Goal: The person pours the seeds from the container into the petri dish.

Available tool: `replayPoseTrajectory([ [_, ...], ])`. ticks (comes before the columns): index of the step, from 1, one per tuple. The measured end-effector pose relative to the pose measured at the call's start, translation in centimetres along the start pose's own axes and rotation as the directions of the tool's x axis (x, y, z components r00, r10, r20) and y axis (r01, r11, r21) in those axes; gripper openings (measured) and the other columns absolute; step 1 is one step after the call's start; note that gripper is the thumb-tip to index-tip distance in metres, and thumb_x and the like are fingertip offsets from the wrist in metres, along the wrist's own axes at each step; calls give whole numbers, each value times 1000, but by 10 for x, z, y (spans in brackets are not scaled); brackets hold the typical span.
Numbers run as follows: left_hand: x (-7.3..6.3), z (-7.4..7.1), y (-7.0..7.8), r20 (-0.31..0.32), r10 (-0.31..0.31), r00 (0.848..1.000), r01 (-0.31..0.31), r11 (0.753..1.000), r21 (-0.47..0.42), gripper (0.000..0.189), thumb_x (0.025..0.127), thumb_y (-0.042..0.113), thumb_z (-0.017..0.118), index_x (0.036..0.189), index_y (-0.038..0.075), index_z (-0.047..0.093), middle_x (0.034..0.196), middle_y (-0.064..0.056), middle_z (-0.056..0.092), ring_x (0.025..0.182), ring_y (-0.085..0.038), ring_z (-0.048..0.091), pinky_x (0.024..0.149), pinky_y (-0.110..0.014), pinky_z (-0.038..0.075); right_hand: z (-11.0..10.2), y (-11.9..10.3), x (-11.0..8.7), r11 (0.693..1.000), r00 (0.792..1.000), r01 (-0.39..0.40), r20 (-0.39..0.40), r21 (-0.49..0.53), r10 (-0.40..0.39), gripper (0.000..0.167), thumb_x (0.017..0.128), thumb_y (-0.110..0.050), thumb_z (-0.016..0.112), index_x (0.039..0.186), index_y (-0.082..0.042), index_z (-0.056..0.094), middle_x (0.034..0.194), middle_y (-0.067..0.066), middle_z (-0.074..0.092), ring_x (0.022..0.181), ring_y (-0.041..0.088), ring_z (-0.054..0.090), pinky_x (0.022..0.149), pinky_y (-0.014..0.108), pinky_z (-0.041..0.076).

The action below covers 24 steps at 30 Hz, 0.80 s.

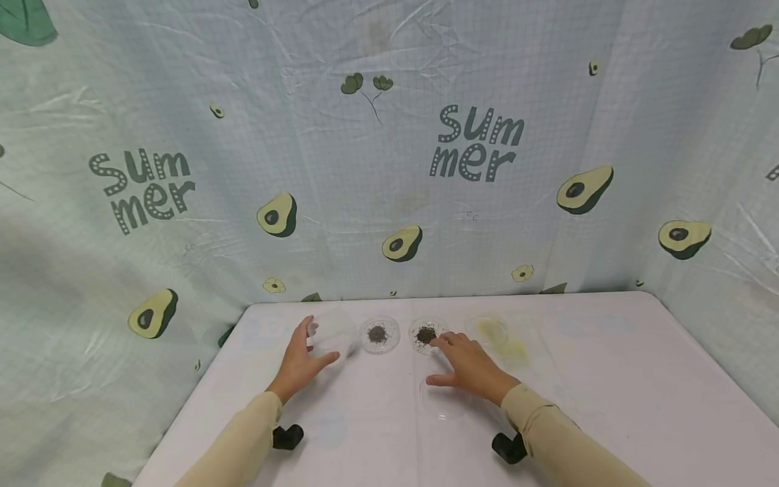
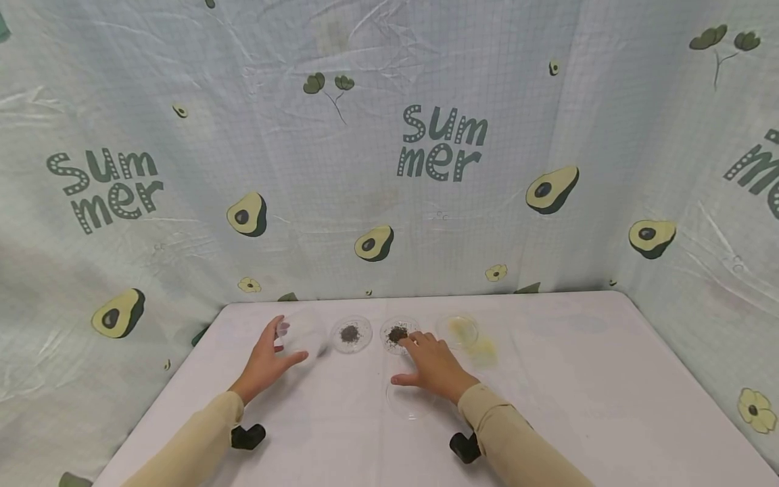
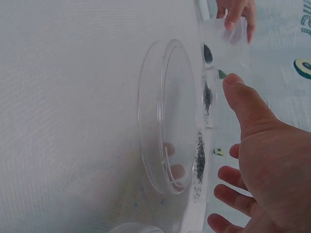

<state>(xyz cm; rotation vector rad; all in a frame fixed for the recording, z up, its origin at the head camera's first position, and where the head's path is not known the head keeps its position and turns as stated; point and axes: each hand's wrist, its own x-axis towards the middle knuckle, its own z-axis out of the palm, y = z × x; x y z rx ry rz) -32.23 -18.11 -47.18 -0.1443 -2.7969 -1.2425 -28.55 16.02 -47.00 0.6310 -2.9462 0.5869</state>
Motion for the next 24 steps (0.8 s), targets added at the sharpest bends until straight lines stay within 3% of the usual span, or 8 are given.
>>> replayPoseTrajectory([
  [14, -1, -5, -2, 58, -74, 996, 73, 997, 28, 100, 87, 33, 71, 155, 7, 3, 156, -22, 20, 141, -41, 30, 110, -54, 37, 1, 6, -6, 1000, 1000, 21, -5, -20, -21, 71, 77, -51, 75, 133, -11, 56, 133, 13, 55, 125, 33, 50, 102, 55, 41],
  [20, 4, -7, -2, 55, -56, 997, 53, 998, 47, 102, 86, 50, 68, 155, 9, 6, 159, -21, 10, 145, -41, 21, 115, -58, 26, 0, 9, -8, 999, 999, 49, 4, -13, -49, 72, 76, -51, 76, 131, -10, 56, 131, 13, 56, 122, 33, 51, 99, 55, 43],
  [24, 7, -8, 2, 43, -29, 999, 25, 996, 86, 93, 88, 53, 63, 155, 11, 13, 160, -18, 10, 147, -39, 16, 117, -59, 18, 0, 10, -10, 995, 995, 98, 8, -22, -98, 74, 73, -52, 78, 130, -11, 57, 129, 13, 56, 119, 32, 53, 96, 55, 44],
])
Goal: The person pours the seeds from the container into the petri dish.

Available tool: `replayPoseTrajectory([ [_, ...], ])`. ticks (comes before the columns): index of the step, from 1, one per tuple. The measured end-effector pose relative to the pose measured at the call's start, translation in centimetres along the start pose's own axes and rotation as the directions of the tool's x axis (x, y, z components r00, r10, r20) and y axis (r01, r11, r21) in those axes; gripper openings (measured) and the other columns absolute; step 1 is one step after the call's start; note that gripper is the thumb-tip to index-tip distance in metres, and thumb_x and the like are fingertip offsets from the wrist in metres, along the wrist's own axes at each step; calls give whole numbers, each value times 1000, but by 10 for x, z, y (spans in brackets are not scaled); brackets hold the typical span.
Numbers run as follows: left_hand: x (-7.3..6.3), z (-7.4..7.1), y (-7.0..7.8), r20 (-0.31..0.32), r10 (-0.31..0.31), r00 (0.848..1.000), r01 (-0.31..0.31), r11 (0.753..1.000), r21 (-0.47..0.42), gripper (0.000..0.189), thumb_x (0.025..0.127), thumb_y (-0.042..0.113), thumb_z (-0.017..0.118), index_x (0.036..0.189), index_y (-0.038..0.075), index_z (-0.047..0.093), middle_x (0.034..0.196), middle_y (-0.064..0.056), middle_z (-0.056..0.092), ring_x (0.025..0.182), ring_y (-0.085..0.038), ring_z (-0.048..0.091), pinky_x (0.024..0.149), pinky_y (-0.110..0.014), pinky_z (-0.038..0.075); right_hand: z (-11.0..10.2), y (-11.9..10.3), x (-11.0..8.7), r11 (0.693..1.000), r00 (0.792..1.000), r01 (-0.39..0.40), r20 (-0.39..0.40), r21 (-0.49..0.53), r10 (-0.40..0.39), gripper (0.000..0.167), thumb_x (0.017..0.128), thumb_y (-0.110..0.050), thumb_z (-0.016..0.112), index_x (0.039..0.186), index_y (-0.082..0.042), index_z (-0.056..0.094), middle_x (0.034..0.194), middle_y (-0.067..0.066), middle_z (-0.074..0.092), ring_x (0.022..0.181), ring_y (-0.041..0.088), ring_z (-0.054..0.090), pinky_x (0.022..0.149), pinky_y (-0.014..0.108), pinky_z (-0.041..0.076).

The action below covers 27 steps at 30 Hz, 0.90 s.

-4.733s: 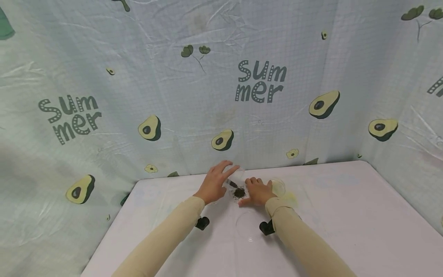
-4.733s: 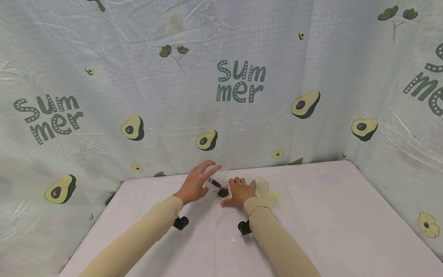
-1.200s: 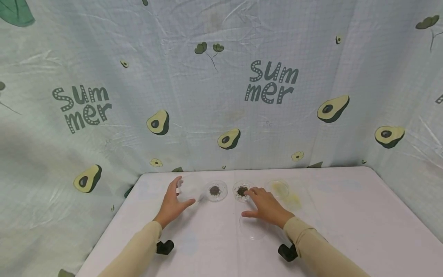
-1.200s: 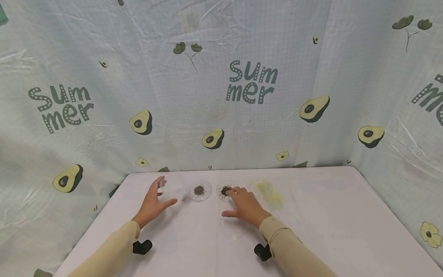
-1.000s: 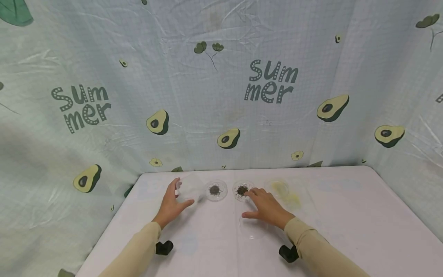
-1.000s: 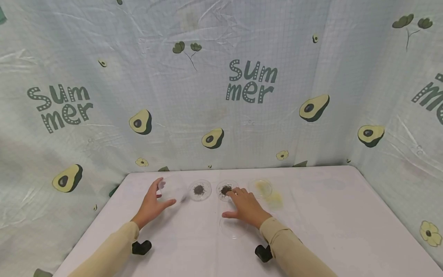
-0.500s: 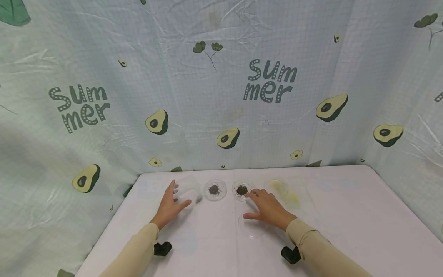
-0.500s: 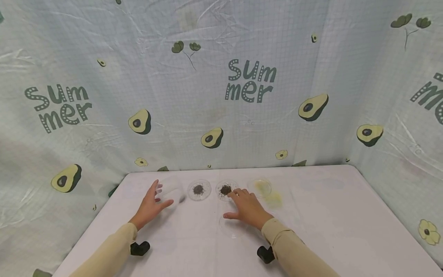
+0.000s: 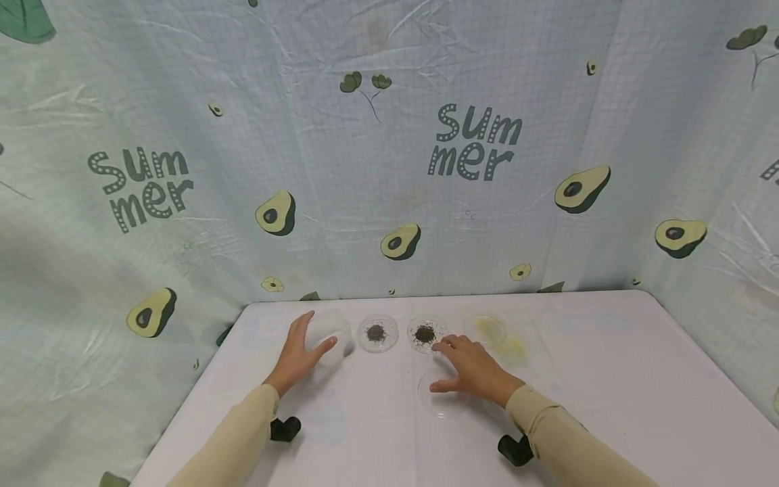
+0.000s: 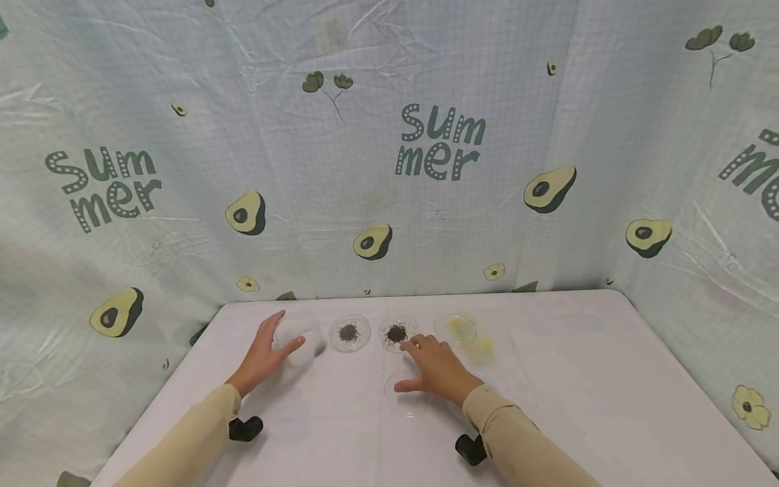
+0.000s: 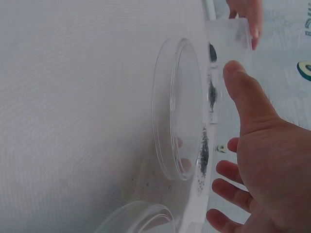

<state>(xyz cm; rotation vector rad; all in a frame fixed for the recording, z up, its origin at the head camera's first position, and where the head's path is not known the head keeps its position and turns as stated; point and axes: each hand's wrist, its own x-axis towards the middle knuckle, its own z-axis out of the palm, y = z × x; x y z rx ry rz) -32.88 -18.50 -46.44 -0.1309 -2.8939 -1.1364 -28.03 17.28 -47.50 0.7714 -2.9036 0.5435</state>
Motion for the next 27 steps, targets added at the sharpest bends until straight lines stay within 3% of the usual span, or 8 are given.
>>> replayPoseTrajectory([
  [4, 3, 1, 6, -5, 18, 1000, -18, 999, 32, 82, 91, 50, 60, 153, 13, 20, 161, -16, 13, 148, -37, 16, 118, -58, 17, 0, 1, -2, 999, 999, 51, 8, -5, -51, 78, 69, -53, 80, 130, -10, 56, 127, 12, 57, 116, 32, 54, 93, 54, 45],
  [14, 5, 4, 13, -21, 45, 999, -42, 993, 106, 74, 92, 46, 60, 151, 15, 28, 159, -13, 20, 148, -35, 17, 117, -64, 12, 3, 2, -9, 997, 992, 73, 100, 0, -73, 94, 59, -59, 83, 136, -13, 53, 133, 11, 54, 119, 30, 52, 96, 55, 43],
  [21, 7, 6, 13, -32, 74, 997, -69, 990, 122, 67, 93, 41, 60, 149, 13, 34, 158, -15, 25, 147, -36, 19, 116, -64, 13, 4, 2, -12, 992, 987, 120, 108, -32, -116, 89, 57, -61, 83, 129, -17, 56, 126, 6, 56, 111, 23, 53, 86, 45, 44],
  [27, 9, 11, 9, -34, 128, 991, -122, 983, 136, 65, 96, 38, 56, 148, 8, 32, 156, -17, 25, 146, -38, 18, 113, -67, 16, 4, 1, -11, 994, 987, 111, 119, -16, -109, 82, 60, -57, 84, 127, -18, 57, 126, 3, 56, 110, 22, 52, 87, 46, 45],
])
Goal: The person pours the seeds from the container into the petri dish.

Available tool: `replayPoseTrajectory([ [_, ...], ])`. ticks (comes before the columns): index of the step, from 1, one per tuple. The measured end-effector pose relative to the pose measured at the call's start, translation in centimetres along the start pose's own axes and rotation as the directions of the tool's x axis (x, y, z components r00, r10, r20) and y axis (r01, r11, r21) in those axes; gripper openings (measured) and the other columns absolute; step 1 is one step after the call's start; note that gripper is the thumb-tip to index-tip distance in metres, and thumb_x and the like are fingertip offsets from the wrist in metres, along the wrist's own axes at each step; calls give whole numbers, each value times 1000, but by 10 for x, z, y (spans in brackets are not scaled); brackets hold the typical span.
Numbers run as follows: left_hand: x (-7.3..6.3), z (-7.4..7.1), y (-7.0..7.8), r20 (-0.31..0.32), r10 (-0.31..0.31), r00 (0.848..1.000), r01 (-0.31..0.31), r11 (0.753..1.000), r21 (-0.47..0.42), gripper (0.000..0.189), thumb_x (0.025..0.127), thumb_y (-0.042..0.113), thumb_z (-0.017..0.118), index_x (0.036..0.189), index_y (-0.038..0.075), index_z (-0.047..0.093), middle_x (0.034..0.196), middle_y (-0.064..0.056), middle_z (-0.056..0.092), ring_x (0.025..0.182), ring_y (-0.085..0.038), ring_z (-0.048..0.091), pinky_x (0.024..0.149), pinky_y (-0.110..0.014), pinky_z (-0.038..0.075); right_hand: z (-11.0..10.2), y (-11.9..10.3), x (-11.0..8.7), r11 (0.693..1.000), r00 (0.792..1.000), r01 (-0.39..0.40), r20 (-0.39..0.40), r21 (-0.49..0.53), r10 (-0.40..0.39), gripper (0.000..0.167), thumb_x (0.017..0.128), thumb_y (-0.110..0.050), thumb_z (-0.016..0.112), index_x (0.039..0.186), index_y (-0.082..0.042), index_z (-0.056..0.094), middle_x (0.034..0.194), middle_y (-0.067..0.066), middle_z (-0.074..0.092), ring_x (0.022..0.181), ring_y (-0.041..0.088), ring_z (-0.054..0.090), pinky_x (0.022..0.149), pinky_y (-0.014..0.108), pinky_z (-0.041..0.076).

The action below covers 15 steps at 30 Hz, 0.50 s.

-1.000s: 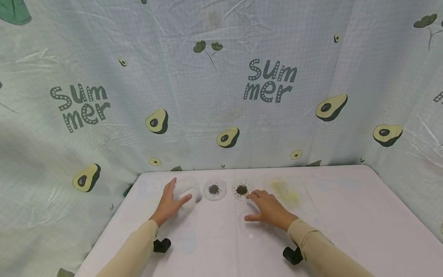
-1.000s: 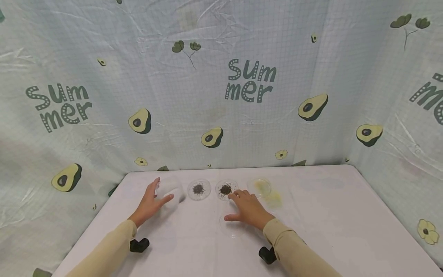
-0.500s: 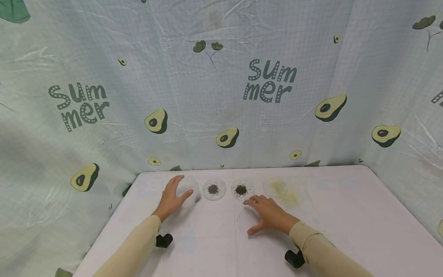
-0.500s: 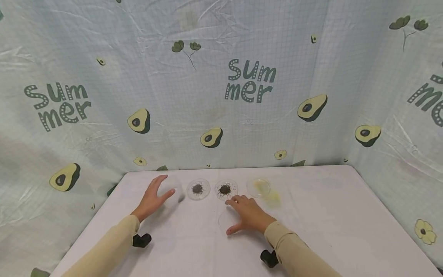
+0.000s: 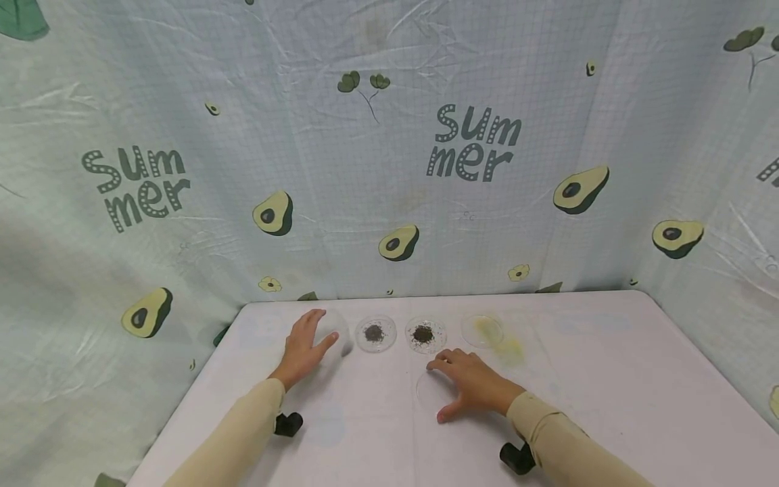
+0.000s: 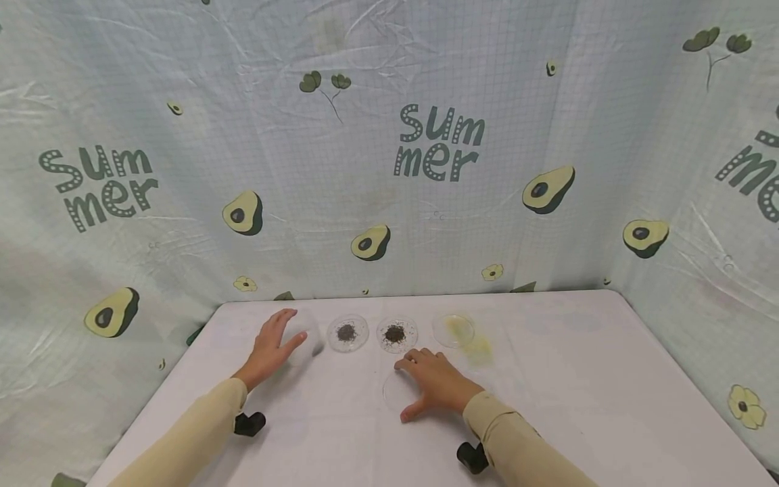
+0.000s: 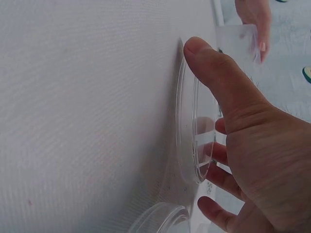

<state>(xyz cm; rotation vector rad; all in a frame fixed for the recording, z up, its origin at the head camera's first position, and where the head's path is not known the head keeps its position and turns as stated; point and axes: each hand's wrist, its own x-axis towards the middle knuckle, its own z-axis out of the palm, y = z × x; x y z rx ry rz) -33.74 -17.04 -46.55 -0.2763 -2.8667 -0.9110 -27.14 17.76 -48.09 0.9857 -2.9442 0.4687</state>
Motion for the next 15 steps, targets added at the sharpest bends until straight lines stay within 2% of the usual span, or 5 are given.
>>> replayPoseTrajectory([
  [5, -2, 2, -2, -22, 50, 998, -50, 999, 8, 65, 97, 37, 54, 149, 6, 30, 155, -19, 26, 144, -40, 18, 110, -67, 18, 1, 0, 1, 1000, 1000, 5, -5, -11, -5, 80, 61, -56, 83, 127, -19, 57, 125, 3, 56, 109, 21, 52, 87, 45, 45],
  [11, -4, 4, -5, -62, 120, 991, -114, 990, 83, 65, 97, 40, 52, 147, 4, 32, 151, -21, 31, 141, -41, 26, 107, -65, 26, -1, 1, 2, 1000, 1000, -1, -26, 9, 2, 78, 62, -55, 83, 127, -19, 58, 127, 5, 57, 112, 23, 52, 92, 47, 46],
  [15, -4, 4, -7, -75, 148, 986, -139, 984, 115, 65, 98, 41, 51, 147, 2, 32, 150, -21, 33, 139, -41, 29, 107, -64, 27, -4, 1, 5, 1000, 999, 9, -50, 15, -8, 77, 64, -52, 83, 127, -17, 58, 128, 8, 57, 116, 26, 53, 95, 51, 45],
])
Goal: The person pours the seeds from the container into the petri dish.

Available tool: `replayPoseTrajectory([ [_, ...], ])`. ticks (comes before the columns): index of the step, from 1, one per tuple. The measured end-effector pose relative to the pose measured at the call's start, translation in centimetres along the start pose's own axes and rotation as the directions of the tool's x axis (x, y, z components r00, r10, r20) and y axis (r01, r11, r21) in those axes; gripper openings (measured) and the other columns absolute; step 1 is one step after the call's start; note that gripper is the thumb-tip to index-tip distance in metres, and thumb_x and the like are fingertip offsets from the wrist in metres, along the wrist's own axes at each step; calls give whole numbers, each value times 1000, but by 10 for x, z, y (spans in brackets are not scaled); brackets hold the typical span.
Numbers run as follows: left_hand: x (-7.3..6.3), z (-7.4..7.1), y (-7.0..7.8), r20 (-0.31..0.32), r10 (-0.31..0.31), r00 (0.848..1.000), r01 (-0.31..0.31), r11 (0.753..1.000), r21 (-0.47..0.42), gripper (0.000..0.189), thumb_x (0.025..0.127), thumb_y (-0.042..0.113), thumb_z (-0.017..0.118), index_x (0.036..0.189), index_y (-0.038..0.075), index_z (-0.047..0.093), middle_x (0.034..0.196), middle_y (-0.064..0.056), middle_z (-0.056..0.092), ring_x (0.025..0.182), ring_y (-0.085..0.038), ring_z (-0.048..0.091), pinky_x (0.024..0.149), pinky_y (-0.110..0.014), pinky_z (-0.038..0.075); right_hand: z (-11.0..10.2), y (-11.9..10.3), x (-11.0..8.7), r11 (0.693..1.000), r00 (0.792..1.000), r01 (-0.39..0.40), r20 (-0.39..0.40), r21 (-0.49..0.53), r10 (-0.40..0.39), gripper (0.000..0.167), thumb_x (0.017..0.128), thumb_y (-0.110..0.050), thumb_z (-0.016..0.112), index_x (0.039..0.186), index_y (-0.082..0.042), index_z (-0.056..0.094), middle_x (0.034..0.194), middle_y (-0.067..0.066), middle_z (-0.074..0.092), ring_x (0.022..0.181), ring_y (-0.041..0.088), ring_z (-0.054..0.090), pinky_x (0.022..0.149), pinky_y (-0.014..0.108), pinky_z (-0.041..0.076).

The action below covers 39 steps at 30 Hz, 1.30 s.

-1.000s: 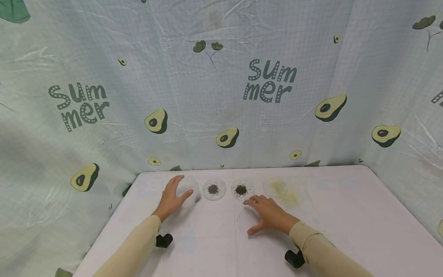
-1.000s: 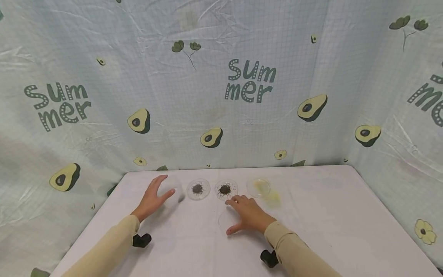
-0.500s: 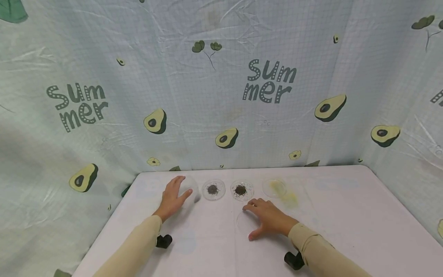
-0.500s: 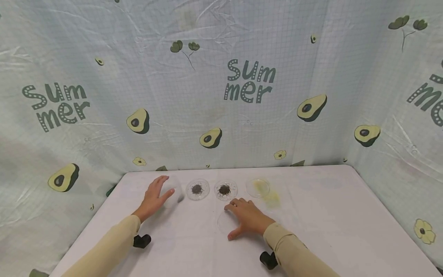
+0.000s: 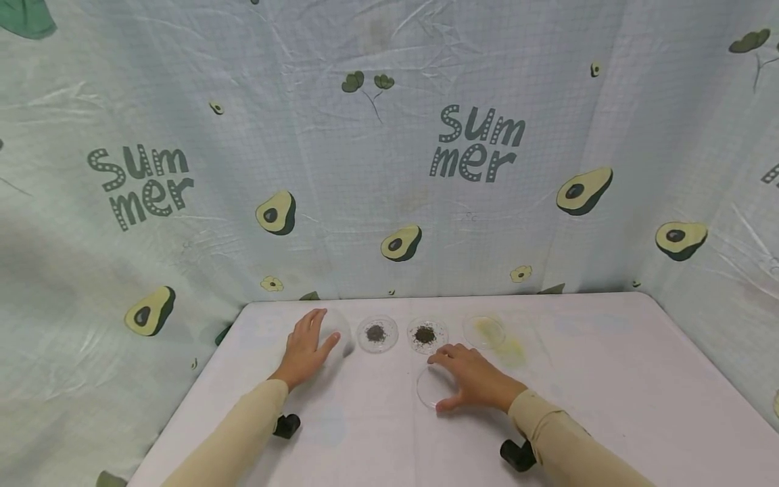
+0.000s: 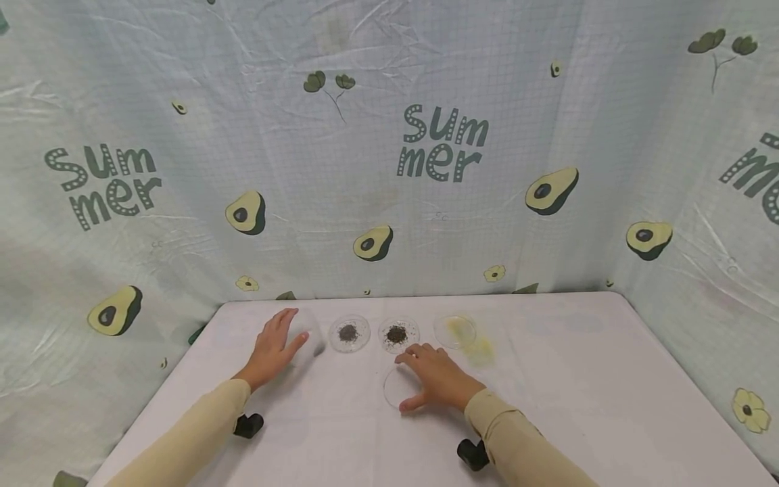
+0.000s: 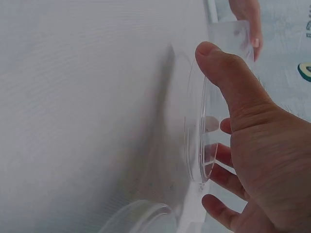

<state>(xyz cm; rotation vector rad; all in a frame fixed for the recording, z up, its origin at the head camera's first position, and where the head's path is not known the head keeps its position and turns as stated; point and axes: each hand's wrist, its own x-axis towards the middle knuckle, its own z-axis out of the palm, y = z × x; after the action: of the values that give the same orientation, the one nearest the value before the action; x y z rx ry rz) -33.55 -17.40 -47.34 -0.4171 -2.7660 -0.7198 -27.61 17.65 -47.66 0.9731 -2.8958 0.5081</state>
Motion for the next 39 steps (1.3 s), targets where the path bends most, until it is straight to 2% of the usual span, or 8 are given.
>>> replayPoseTrajectory([
  [12, 0, 0, 0, 19, -7, 1000, 6, 998, 58, 70, 99, 41, 49, 149, -3, 29, 149, -24, 33, 138, -43, 30, 109, -64, 27, -10, 2, 7, 1000, 1000, -3, -30, 2, 3, 77, 69, -47, 83, 131, -12, 56, 130, 10, 57, 118, 31, 54, 95, 57, 45],
  [17, 0, 0, 1, 41, -29, 999, 27, 998, 62, 71, 99, 43, 48, 150, -2, 28, 150, -23, 32, 140, -42, 28, 111, -63, 26, -10, 2, 9, 1000, 1000, -16, -26, 6, 16, 76, 71, -48, 82, 133, -13, 55, 132, 11, 57, 121, 33, 53, 97, 57, 43],
  [27, 0, -1, 2, 33, -40, 999, 38, 997, 64, 67, 98, 43, 49, 147, 0, 32, 149, -23, 33, 140, -40, 29, 111, -61, 27, -10, 4, 14, 999, 997, -46, -64, 23, 47, 74, 72, -48, 81, 132, -13, 57, 134, 12, 56, 123, 32, 52, 101, 56, 42],
  [35, 1, -2, 3, 57, -47, 997, 38, 988, 150, 69, 98, 47, 46, 148, 1, 31, 149, -24, 34, 139, -39, 31, 113, -58, 29, -9, 3, 20, 998, 991, -46, -131, -49, 40, 73, 72, -49, 81, 132, -14, 58, 133, 13, 56, 121, 33, 53, 97, 53, 44],
  [39, 0, -3, 4, 63, -24, 998, 12, 982, 189, 69, 99, 47, 45, 147, -1, 32, 148, -25, 36, 138, -39, 35, 112, -56, 32, -10, 2, 23, 996, 989, -70, -135, -48, 63, 72, 72, -49, 80, 131, -14, 58, 133, 12, 56, 121, 33, 53, 97, 52, 44],
])
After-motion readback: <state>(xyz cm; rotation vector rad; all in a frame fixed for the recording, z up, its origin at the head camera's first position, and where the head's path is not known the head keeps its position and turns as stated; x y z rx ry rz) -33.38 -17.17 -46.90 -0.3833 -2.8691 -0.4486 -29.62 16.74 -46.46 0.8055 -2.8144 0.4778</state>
